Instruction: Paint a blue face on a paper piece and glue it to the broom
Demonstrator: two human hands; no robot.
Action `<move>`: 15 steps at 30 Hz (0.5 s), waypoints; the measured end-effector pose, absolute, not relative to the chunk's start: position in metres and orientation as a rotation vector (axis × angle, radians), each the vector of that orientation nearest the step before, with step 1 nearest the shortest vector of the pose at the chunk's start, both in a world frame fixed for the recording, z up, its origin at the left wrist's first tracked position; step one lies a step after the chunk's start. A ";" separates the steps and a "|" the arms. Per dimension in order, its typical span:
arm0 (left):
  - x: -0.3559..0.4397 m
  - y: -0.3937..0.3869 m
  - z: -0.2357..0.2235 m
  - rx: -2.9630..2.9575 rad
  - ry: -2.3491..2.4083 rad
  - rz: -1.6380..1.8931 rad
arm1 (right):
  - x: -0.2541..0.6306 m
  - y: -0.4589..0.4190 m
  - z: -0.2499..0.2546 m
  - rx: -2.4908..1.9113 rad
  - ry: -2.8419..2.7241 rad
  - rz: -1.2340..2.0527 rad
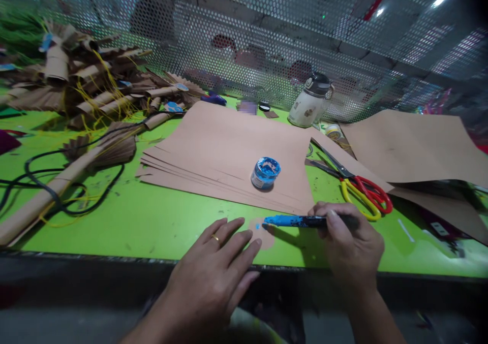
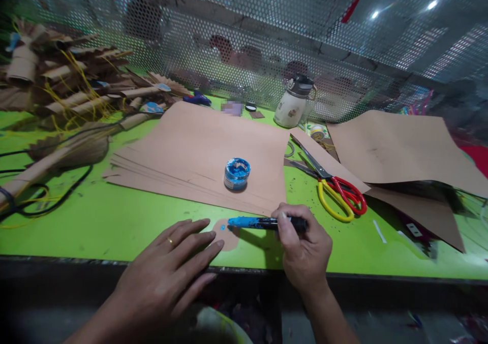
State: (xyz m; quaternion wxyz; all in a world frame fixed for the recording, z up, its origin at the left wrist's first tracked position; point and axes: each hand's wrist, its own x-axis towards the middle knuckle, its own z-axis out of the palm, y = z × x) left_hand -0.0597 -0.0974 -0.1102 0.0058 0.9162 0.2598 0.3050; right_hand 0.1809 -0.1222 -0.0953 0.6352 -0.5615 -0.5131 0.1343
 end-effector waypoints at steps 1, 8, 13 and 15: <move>-0.060 -0.098 -0.110 2.867 0.812 0.957 | 0.181 -0.121 -0.095 -1.288 -1.153 0.297; -0.061 -0.099 -0.108 2.840 0.817 0.952 | 0.179 -0.120 -0.093 -1.343 -1.127 0.304; -0.061 -0.100 -0.107 2.835 0.818 0.959 | 0.183 -0.119 -0.096 -1.279 -1.074 0.334; -0.061 -0.100 -0.106 2.833 0.824 0.947 | 0.185 -0.119 -0.097 -1.281 -1.052 0.334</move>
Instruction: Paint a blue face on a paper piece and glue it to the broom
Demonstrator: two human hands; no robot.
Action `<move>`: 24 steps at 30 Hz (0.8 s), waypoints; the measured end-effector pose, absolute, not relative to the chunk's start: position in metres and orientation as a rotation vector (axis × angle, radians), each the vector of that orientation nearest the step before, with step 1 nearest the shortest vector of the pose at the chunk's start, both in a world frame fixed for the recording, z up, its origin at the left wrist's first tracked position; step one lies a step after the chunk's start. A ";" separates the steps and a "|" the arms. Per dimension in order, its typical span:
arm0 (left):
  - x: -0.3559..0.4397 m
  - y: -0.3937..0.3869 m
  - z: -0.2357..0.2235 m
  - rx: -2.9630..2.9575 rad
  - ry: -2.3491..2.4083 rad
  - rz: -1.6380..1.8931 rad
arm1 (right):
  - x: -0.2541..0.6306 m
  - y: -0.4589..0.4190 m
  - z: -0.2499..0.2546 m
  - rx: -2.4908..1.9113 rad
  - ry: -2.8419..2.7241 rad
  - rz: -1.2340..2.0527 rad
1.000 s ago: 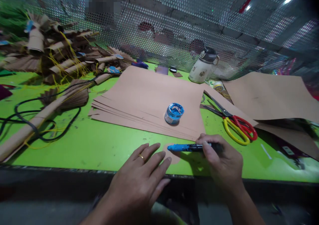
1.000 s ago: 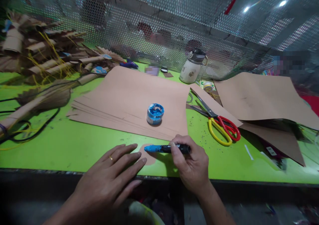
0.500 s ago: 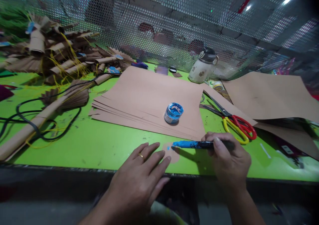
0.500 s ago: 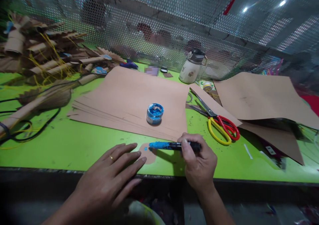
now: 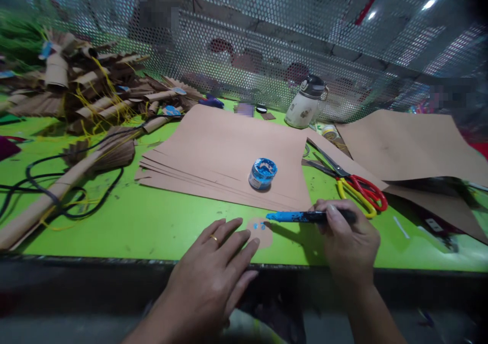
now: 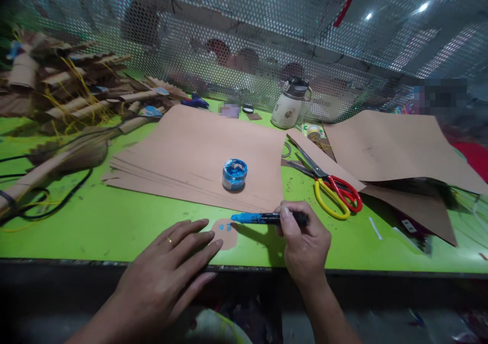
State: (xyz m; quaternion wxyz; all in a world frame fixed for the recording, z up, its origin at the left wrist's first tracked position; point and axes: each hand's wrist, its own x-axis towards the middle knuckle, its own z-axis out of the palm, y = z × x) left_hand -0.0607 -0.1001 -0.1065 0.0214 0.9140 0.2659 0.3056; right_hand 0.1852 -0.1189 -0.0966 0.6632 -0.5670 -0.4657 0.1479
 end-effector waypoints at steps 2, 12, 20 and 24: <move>-0.061 -0.100 -0.107 2.832 0.822 0.944 | 0.186 -0.120 -0.097 -1.294 -1.045 0.337; -0.059 -0.099 -0.105 2.848 0.823 0.969 | 0.174 -0.124 -0.086 -1.419 -1.228 0.352; -0.059 -0.099 -0.104 2.853 0.822 0.967 | 0.179 -0.120 -0.088 -1.438 -1.203 0.320; -0.060 -0.100 -0.104 2.852 0.822 0.985 | 0.181 -0.120 -0.090 -1.438 -1.174 0.334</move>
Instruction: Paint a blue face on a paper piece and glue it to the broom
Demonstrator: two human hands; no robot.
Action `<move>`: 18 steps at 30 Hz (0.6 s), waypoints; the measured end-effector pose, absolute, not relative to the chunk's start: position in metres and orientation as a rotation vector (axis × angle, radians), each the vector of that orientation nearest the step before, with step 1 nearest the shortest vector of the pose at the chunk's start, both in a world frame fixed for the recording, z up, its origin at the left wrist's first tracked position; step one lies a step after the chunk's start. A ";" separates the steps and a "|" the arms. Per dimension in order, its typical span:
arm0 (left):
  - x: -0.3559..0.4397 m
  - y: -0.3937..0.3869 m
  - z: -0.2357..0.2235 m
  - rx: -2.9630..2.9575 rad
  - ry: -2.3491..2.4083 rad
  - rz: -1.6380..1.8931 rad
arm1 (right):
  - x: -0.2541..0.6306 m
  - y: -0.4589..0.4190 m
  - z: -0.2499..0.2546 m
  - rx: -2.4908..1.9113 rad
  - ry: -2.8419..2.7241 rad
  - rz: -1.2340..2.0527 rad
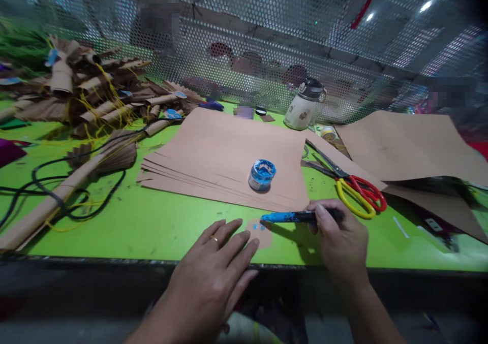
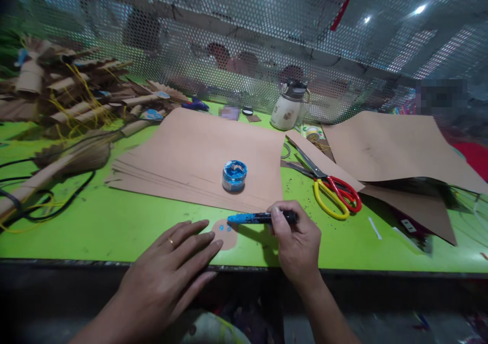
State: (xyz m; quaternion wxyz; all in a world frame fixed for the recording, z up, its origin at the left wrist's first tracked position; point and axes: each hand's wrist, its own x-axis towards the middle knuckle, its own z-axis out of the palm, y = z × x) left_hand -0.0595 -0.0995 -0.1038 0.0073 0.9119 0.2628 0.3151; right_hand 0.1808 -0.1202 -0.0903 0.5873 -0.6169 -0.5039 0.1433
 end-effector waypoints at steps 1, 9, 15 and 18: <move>-0.060 -0.100 -0.104 2.851 0.820 0.987 | 0.181 -0.120 -0.090 -1.428 -1.163 0.334; -0.060 -0.101 -0.107 2.864 0.837 0.994 | 0.176 -0.121 -0.084 -1.435 -1.239 0.364; -0.060 -0.102 -0.108 2.836 0.853 0.982 | 0.174 -0.123 -0.084 -1.443 -1.359 0.402; -0.060 -0.102 -0.108 2.836 0.850 0.968 | 0.174 -0.122 -0.086 -1.442 -1.380 0.383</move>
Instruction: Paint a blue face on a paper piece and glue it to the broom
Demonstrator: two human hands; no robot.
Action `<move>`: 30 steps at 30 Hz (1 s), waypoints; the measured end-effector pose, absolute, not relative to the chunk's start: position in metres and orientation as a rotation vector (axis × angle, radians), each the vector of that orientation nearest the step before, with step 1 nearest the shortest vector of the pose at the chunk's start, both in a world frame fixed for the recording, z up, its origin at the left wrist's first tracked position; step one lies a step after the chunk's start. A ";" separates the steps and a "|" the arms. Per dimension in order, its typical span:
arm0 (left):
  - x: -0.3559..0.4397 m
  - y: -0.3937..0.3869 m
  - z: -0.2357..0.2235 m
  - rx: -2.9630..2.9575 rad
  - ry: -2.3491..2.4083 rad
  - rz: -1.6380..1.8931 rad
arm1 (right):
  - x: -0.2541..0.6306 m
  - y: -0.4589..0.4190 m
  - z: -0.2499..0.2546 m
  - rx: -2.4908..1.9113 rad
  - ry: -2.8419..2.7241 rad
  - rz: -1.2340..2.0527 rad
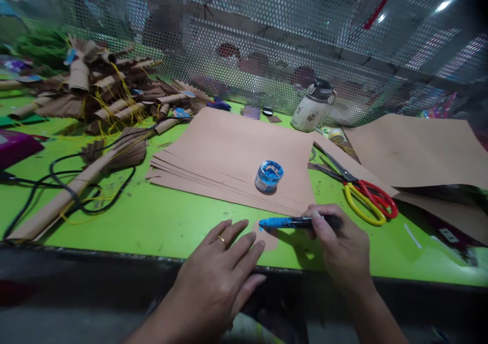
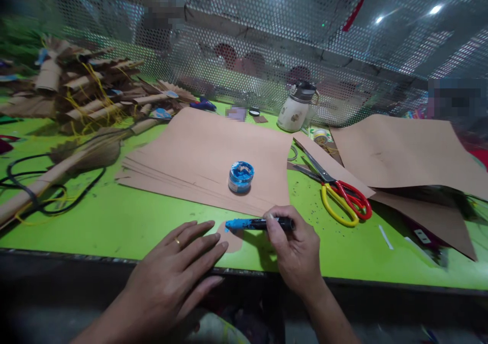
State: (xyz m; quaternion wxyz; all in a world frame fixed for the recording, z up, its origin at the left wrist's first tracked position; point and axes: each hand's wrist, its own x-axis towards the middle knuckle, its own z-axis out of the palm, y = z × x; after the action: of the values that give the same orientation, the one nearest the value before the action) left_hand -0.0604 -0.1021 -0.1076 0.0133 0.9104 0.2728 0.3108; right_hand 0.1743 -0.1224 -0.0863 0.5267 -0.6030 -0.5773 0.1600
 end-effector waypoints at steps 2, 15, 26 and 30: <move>-0.060 -0.101 -0.107 2.843 0.844 0.966 | 0.174 -0.122 -0.087 -1.431 -1.398 0.369; -0.060 -0.102 -0.107 2.858 0.837 0.966 | 0.174 -0.122 -0.085 -1.416 -1.442 0.332; -0.060 -0.101 -0.108 2.852 0.840 0.957 | 0.175 -0.122 -0.088 -1.426 -1.472 0.314; -0.060 -0.100 -0.109 2.854 0.847 0.959 | 0.174 -0.123 -0.087 -1.426 -1.474 0.327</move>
State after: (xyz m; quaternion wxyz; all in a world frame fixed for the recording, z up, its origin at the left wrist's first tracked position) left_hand -0.0597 -0.1005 -0.1085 0.0069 0.9125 0.2707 0.3066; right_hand 0.1741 -0.1234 -0.0872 0.5075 -0.5916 -0.6116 0.1356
